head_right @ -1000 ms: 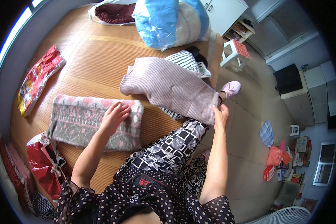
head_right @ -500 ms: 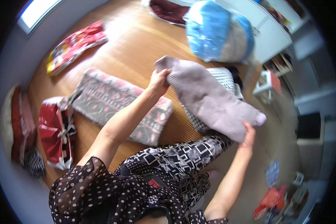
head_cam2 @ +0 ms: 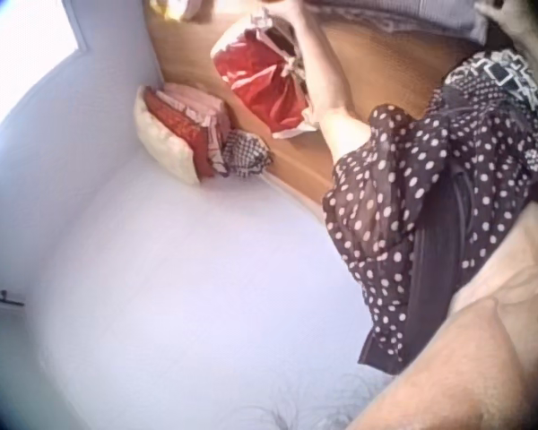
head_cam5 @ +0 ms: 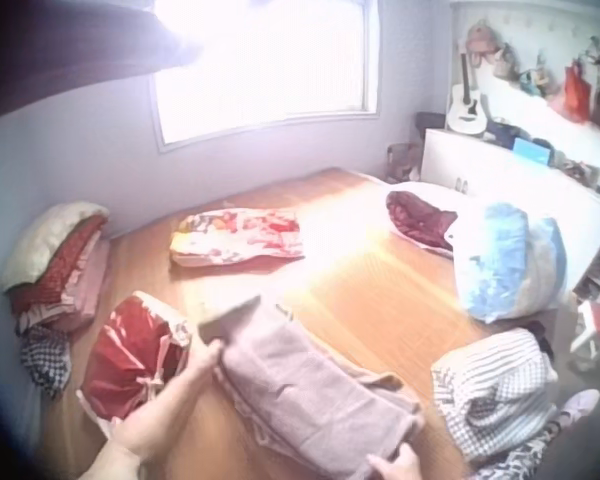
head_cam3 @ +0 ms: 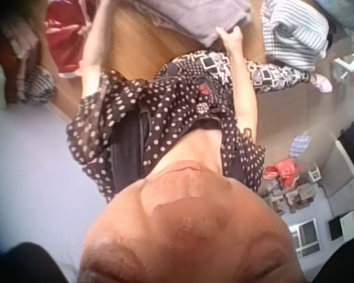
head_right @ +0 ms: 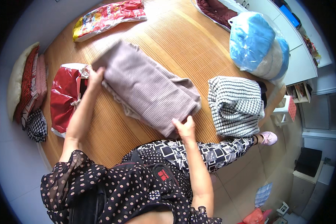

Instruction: The person folds several garments and blankets on a tatami mat, then places them into a red plastic bag. Items handled include a red jacket, a checkered blanket, a houndstooth blanket, a patterned blanket, and a pink sweater.

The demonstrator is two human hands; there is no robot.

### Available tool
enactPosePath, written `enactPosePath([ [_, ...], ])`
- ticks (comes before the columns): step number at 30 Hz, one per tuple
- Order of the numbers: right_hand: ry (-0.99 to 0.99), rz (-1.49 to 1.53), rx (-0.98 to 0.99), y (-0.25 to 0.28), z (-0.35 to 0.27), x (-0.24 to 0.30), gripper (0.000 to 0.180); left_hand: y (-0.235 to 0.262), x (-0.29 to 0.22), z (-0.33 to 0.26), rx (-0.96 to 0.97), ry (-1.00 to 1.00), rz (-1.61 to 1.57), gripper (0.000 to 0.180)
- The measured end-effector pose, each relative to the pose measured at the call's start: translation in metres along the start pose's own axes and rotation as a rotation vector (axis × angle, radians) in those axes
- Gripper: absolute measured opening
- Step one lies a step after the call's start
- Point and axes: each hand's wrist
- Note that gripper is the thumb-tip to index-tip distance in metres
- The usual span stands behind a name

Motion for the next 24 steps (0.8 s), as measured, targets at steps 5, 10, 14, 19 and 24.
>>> enactPosePath([
  [5, 0.187, -0.309, -0.245, 0.022, 0.004, -0.024, 0.076, 0.007, 0.063, -0.051, -0.192, 0.197, 0.586, 0.078],
  [10, -0.317, 0.554, -0.04, 0.024, -0.003, 0.009, 0.065, 0.015, 0.09, -0.041, -0.291, 0.33, 0.183, 0.093],
  [14, -0.114, 0.587, -0.016, -0.004, 0.005, -0.002, 0.058, 0.01, 0.103, -0.008, -0.195, 0.375, 0.117, 0.055],
  [19, -0.297, 0.634, -0.003, -0.031, 0.025, 0.026, 0.045, 0.041, 0.145, 0.017, 0.005, 0.443, -0.331, 0.043],
  [24, 0.042, 0.5, 0.138, 0.005, 0.011, 0.115, 0.057, 0.009, 0.103, -0.007, 0.3, 0.914, -0.471, 0.048],
])
Point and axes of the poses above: each hand's wrist, its own z-axis towards the middle knuckle, its own y-axis out of the back of the hand, x = y × z, and after that the axes turned 1 degree about z, right-handed
